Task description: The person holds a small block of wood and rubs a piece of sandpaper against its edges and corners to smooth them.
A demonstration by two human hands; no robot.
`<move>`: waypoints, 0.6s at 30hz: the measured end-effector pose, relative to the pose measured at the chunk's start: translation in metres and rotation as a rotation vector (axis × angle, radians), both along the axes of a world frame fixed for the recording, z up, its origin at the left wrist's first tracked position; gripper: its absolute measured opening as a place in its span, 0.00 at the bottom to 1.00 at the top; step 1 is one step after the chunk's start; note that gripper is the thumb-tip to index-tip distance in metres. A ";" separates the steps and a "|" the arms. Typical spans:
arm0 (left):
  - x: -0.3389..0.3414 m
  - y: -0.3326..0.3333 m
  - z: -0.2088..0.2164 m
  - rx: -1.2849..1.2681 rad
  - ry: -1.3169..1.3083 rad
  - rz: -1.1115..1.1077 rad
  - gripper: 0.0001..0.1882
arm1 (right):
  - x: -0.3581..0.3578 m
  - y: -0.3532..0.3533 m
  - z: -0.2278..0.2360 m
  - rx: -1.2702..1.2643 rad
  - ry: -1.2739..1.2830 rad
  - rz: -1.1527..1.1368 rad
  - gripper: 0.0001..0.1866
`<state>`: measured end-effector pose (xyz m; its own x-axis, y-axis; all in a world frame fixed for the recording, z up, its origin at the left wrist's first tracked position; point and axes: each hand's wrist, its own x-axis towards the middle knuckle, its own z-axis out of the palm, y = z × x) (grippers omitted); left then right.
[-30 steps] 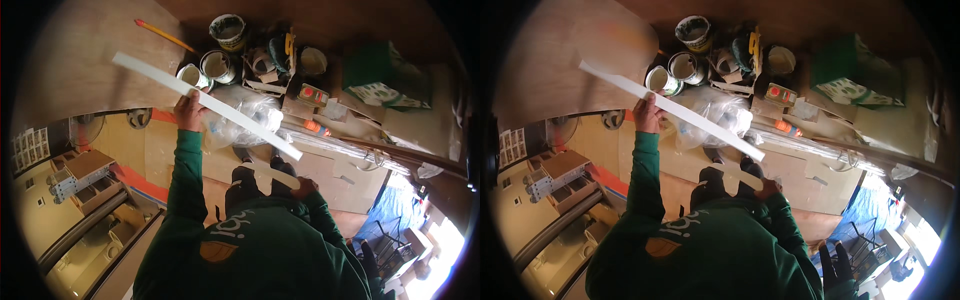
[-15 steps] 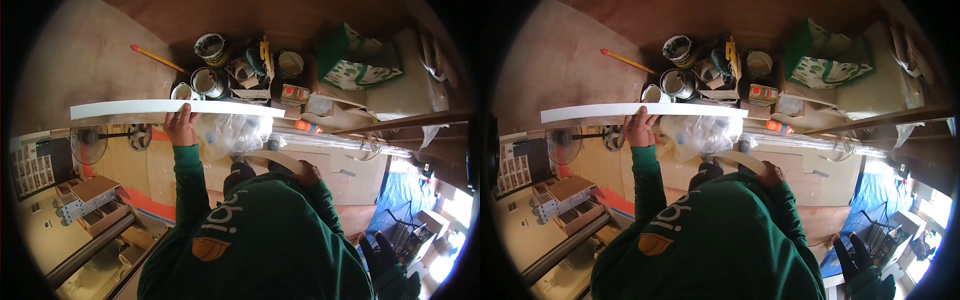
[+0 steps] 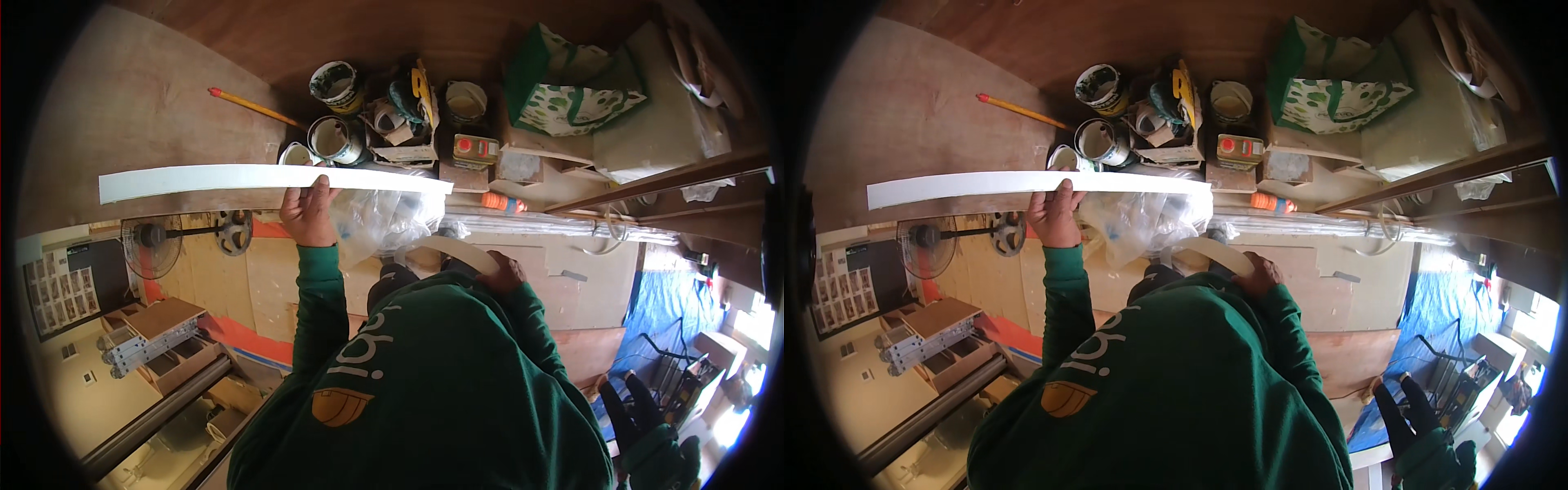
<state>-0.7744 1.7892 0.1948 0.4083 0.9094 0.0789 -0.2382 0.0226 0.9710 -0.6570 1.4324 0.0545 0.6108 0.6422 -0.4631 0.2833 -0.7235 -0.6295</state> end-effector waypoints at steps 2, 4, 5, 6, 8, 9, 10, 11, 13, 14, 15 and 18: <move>0.000 -0.004 -0.001 0.014 0.014 -0.005 0.20 | 0.000 -0.004 -0.008 0.027 -0.017 0.017 0.28; 0.001 -0.007 -0.001 0.031 0.031 -0.006 0.20 | 0.000 -0.005 -0.009 0.020 -0.020 0.016 0.28; 0.001 -0.009 -0.001 0.031 0.023 -0.005 0.20 | 0.000 -0.005 -0.009 0.011 -0.025 0.017 0.29; 0.001 -0.010 -0.001 0.032 0.015 -0.002 0.20 | 0.000 -0.005 -0.008 0.013 -0.023 0.017 0.29; 0.001 -0.013 -0.001 0.019 0.014 -0.007 0.20 | 0.000 -0.005 -0.004 -0.056 -0.002 -0.014 0.30; 0.002 -0.014 -0.002 0.004 0.011 -0.014 0.21 | 0.001 -0.004 -0.003 -0.054 -0.001 -0.013 0.30; 0.003 -0.015 -0.003 0.007 0.012 -0.013 0.21 | 0.003 -0.004 -0.002 -0.062 0.017 -0.014 0.31; 0.004 -0.015 -0.005 0.013 0.008 -0.013 0.21 | 0.004 -0.004 -0.003 -0.070 0.036 -0.014 0.31; 0.005 -0.017 -0.006 0.015 0.005 -0.015 0.21 | 0.005 -0.008 -0.009 -0.054 0.037 -0.014 0.31; 0.006 -0.018 -0.006 0.001 -0.016 -0.034 0.21 | 0.006 -0.009 -0.011 -0.037 0.038 -0.015 0.31; 0.007 -0.019 -0.005 -0.012 -0.037 -0.050 0.22 | 0.006 -0.008 -0.009 -0.036 0.039 -0.012 0.31; 0.008 -0.022 -0.002 0.007 -0.041 -0.056 0.22 | 0.008 -0.005 -0.003 -0.038 0.040 -0.004 0.31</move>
